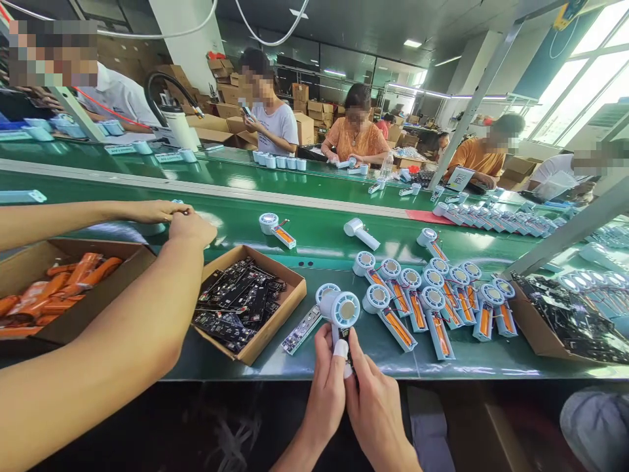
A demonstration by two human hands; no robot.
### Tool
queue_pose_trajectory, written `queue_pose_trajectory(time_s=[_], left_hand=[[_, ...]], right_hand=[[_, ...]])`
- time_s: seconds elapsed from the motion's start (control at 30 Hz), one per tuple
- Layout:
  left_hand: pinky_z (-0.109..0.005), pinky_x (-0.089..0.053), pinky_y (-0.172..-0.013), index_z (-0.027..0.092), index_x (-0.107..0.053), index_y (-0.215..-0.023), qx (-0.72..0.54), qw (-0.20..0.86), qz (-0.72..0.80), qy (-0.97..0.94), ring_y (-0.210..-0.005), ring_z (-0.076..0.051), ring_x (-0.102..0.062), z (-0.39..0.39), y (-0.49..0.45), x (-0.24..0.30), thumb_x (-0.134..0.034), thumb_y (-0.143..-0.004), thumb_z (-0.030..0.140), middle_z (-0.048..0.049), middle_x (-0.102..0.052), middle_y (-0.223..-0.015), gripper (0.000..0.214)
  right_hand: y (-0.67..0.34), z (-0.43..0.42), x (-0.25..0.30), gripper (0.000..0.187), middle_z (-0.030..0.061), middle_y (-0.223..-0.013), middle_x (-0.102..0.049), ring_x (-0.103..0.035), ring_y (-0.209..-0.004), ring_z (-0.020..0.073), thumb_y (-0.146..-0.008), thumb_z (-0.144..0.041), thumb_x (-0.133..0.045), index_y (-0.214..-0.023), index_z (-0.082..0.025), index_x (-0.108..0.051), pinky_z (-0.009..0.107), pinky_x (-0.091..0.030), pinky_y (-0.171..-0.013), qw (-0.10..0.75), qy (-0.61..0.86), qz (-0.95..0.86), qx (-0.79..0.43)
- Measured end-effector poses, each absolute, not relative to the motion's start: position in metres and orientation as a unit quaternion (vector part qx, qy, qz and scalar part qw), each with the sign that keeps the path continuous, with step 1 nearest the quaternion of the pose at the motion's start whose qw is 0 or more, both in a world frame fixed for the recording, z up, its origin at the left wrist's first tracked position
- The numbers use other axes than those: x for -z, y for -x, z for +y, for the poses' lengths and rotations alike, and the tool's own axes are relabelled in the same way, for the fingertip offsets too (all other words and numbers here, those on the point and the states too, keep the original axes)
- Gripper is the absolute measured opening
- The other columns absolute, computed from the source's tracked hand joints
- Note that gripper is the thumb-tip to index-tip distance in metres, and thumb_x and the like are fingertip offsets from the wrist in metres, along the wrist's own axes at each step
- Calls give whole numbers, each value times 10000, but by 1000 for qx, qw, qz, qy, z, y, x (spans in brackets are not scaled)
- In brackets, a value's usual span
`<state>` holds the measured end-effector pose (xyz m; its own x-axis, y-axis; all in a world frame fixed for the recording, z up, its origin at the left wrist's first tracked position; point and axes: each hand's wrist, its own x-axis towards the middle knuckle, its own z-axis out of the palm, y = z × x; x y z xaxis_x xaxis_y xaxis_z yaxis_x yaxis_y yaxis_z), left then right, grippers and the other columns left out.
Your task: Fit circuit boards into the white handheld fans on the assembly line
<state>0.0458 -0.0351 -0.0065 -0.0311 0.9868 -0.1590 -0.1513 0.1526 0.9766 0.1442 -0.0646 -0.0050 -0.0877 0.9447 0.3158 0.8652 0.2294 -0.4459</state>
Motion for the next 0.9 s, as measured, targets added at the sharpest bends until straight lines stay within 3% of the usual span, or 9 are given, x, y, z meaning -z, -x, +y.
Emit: queue_pose_trajectory(time_s=[0.13,0.23,0.3,0.43,0.53,0.63,0.7,0.8,0.9], left_hand=[[-437,-437,-1084,225,-440,-1313,-505,593,491,-390,-1311,-268,-550,-34,-50,4,-446,-954,453,-144,-581,-1396,426],[-430,-484,-1030,225,-466,-1318,-474,621,469,-412,-1165,-255,-652,-34,-46,1,-435,-969,487,-123,-689,-1231,437],[-409,-512,-983,224,-537,-1276,-447,597,472,-470,-1096,-258,-680,-32,-34,-3,-451,-967,484,-106,-729,-1135,414],[-405,-532,-908,216,-691,-1025,-442,372,527,-624,-992,-289,-694,-15,4,-9,-441,-959,419,-113,-747,-1036,329],[-417,-515,-944,216,-702,-1053,-432,202,562,-676,-1066,-310,-670,3,26,-3,-458,-918,335,-124,-735,-1116,304],[-382,-535,-882,220,-717,-1067,-377,214,559,-706,-1013,-290,-694,14,31,5,-430,-944,325,-110,-754,-1079,329],[-353,-539,-830,222,-732,-970,-374,261,541,-707,-932,-270,-709,15,28,7,-395,-982,362,-97,-760,-937,365],[-341,-535,-816,222,-709,-825,-385,306,511,-705,-845,-245,-696,14,21,4,-355,-1006,393,-74,-718,-805,433],[-365,-531,-865,213,-700,-832,-397,305,498,-708,-851,-238,-674,14,15,3,-314,-1011,388,-80,-707,-843,460]], right_hand=[[-144,-65,-2,826,93,-892,-758,-726,-653,235,-869,-66,-402,-1621,-186,-83,280,-563,-572,159,619,-767,-50],[-147,-65,-2,850,163,-1116,-725,-751,-870,278,-891,-62,-342,-1605,-170,106,332,-603,-655,207,600,-773,-6],[-151,-69,1,803,182,-1176,-706,-751,-907,276,-938,-106,-319,-1595,-161,140,323,-609,-654,251,590,-768,0],[-164,-80,18,711,146,-1027,-743,-744,-716,251,-994,-165,-292,-1606,-152,70,296,-584,-552,276,614,-739,7],[-167,-76,33,643,99,-850,-701,-699,-617,242,-1009,-199,-311,-1611,-153,-89,294,-546,-497,247,639,-728,19],[-163,-59,31,563,140,-987,-658,-703,-702,250,-984,-188,-363,-1545,-144,-333,309,-556,-533,199,655,-729,18],[-159,-45,18,527,187,-1183,-617,-711,-891,281,-955,-159,-401,-1480,-134,-440,356,-595,-683,167,651,-741,6],[-149,-27,-6,508,209,-1283,-601,-664,-1086,315,-937,-200,-493,-1435,-98,-493,421,-563,-901,119,639,-759,-36],[-125,-13,-12,605,265,-1267,-617,-663,-1072,353,-893,-268,-607,-1432,-25,-478,451,-560,-888,86,668,-738,-40]])
